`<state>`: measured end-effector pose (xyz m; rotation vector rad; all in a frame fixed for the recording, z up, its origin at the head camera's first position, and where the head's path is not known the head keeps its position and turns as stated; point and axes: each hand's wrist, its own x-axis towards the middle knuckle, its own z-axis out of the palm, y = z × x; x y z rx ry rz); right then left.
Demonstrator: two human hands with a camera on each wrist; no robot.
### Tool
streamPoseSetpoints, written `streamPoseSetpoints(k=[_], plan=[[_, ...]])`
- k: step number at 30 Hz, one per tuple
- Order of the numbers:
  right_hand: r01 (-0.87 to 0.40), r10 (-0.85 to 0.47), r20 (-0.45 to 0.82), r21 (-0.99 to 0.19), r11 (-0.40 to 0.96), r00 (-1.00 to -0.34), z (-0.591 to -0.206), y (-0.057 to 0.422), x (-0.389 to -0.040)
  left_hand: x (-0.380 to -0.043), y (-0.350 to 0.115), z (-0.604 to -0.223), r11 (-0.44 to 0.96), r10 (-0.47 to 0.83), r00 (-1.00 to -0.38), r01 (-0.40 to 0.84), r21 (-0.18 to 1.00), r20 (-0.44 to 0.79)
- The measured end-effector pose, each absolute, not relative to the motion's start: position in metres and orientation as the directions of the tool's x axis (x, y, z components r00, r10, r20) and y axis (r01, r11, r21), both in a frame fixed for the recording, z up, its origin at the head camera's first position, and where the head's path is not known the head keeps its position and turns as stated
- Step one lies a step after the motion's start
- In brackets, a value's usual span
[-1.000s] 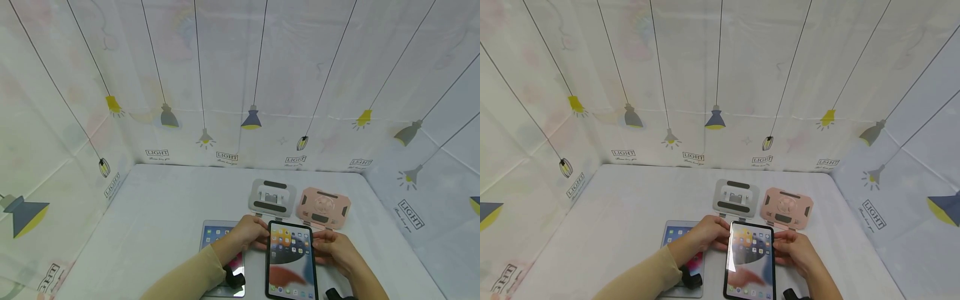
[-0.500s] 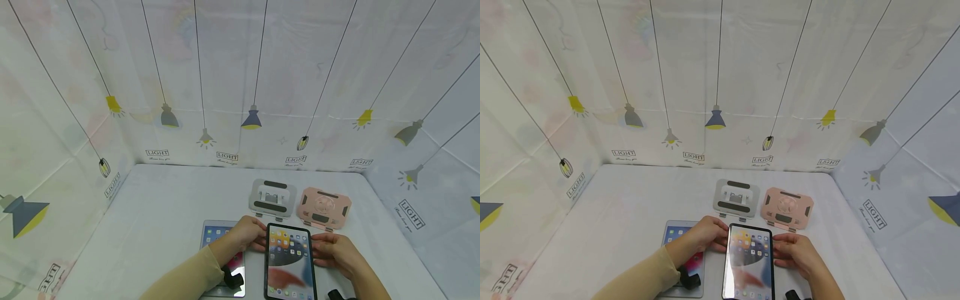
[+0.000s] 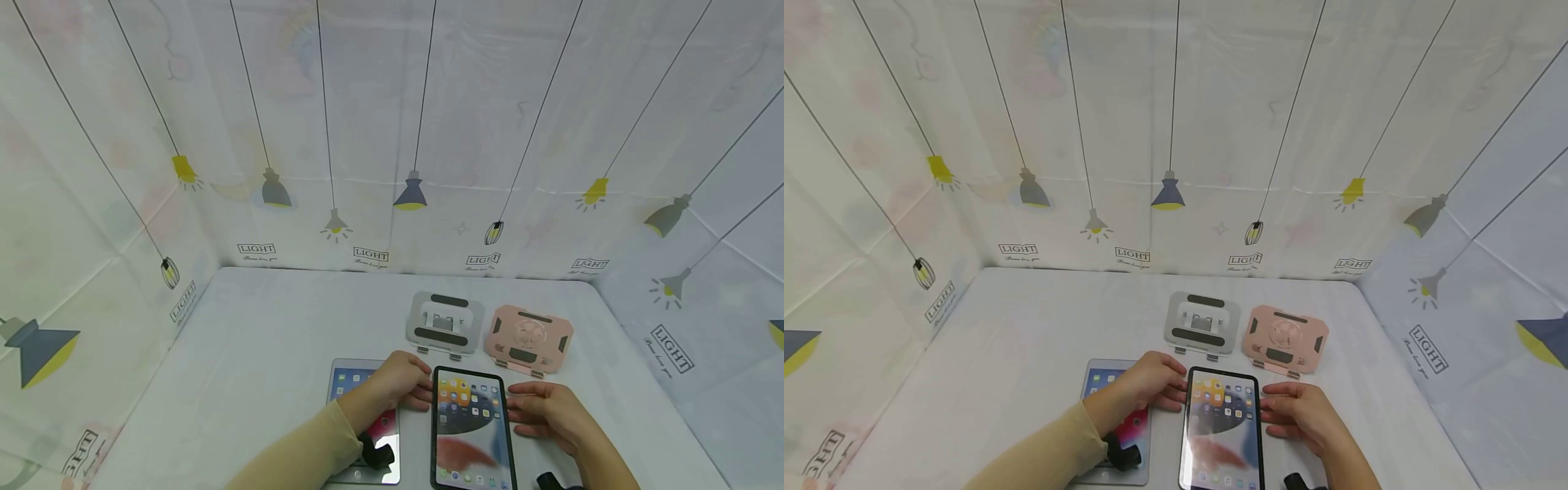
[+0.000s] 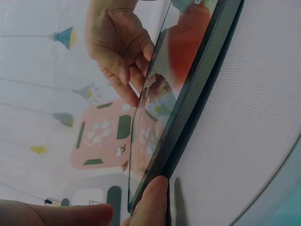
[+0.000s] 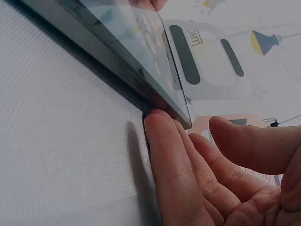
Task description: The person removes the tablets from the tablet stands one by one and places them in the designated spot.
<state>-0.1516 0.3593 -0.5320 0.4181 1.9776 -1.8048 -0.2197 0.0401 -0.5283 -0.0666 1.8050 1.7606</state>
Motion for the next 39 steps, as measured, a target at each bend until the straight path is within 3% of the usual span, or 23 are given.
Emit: streamPoseSetpoints(k=[39], plan=[[0.487,-0.155,-0.481,-0.874,-0.001,-0.863,-0.533,0.37,-0.147,-0.226,0.019,-0.532,0.045,0.46,-0.78,-0.458,0.888,-0.425]])
